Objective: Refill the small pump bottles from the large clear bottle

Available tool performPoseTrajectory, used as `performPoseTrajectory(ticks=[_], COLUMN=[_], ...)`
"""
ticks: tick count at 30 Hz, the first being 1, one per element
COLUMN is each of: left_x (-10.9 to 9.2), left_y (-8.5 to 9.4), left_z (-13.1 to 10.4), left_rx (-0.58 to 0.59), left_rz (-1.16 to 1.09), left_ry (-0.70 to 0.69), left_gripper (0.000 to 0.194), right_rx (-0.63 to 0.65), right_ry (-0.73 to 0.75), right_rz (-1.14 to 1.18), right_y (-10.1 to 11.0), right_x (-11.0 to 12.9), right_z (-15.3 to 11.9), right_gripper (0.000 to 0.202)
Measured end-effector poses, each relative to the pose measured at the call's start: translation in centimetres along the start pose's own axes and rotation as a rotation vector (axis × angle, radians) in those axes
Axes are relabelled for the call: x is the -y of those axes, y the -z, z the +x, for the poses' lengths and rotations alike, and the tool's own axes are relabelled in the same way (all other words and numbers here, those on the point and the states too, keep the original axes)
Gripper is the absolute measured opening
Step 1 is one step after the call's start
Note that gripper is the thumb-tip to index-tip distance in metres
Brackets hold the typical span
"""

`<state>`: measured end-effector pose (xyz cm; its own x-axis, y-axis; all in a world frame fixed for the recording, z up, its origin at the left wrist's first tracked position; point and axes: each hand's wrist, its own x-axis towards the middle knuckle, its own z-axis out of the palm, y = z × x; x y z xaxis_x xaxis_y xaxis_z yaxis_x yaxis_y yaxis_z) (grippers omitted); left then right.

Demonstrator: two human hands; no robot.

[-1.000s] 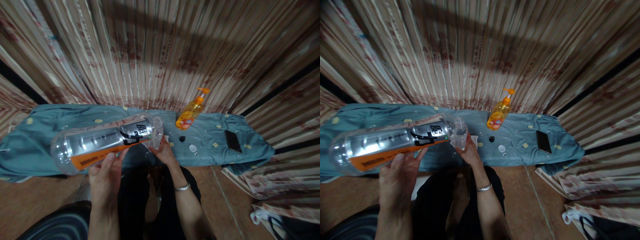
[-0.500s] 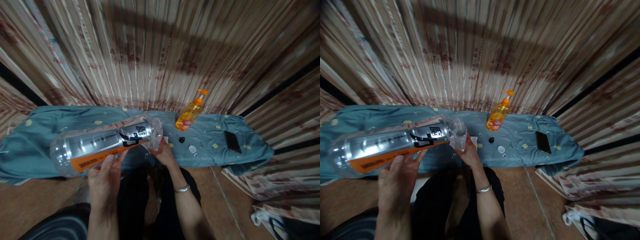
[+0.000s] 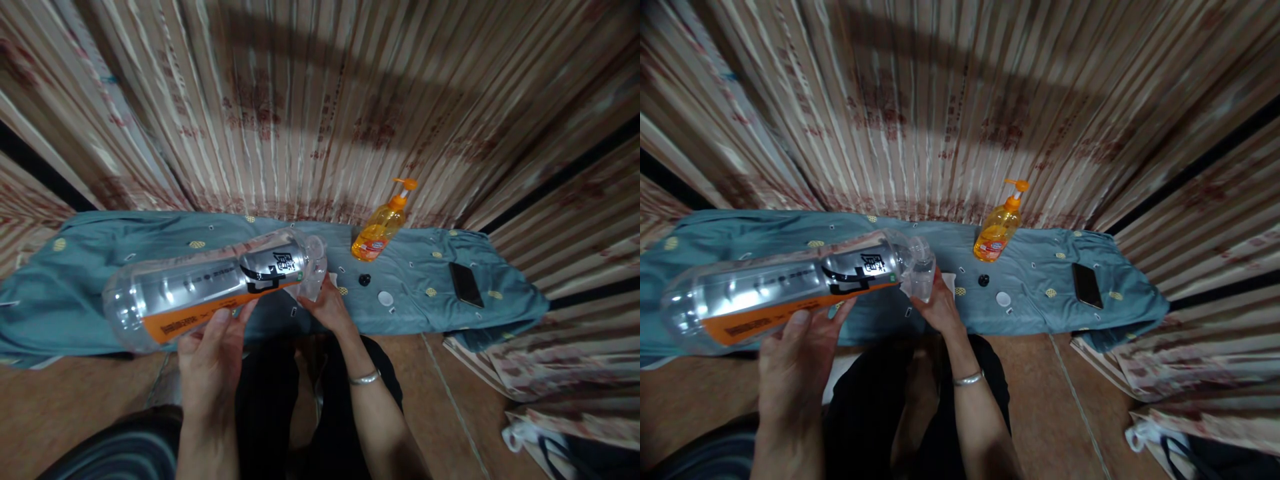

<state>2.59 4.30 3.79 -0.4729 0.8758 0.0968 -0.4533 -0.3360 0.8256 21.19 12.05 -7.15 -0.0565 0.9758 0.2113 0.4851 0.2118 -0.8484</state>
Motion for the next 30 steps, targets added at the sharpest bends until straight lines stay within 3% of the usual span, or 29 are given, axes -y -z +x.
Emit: performPoseTrajectory(ticks=[20,30], left_x=[-0.12,0.12], left_y=[-0.39,-0.08], left_z=[-0.08,0.03], left_rx=[-0.032,-0.009], left_rz=[-0.04,-0.02], left_ry=[0.02,0.012], left_gripper=[0.04,0.031], right_rx=[0.004,-0.003], right_ry=[-0.002,-0.01], right_rz=[0.009,0.003], right_y=[-0.02,0.0], right_x=[-0.06,0.03], right_z=[-0.12,0.07], right_gripper=[0.079,0.077])
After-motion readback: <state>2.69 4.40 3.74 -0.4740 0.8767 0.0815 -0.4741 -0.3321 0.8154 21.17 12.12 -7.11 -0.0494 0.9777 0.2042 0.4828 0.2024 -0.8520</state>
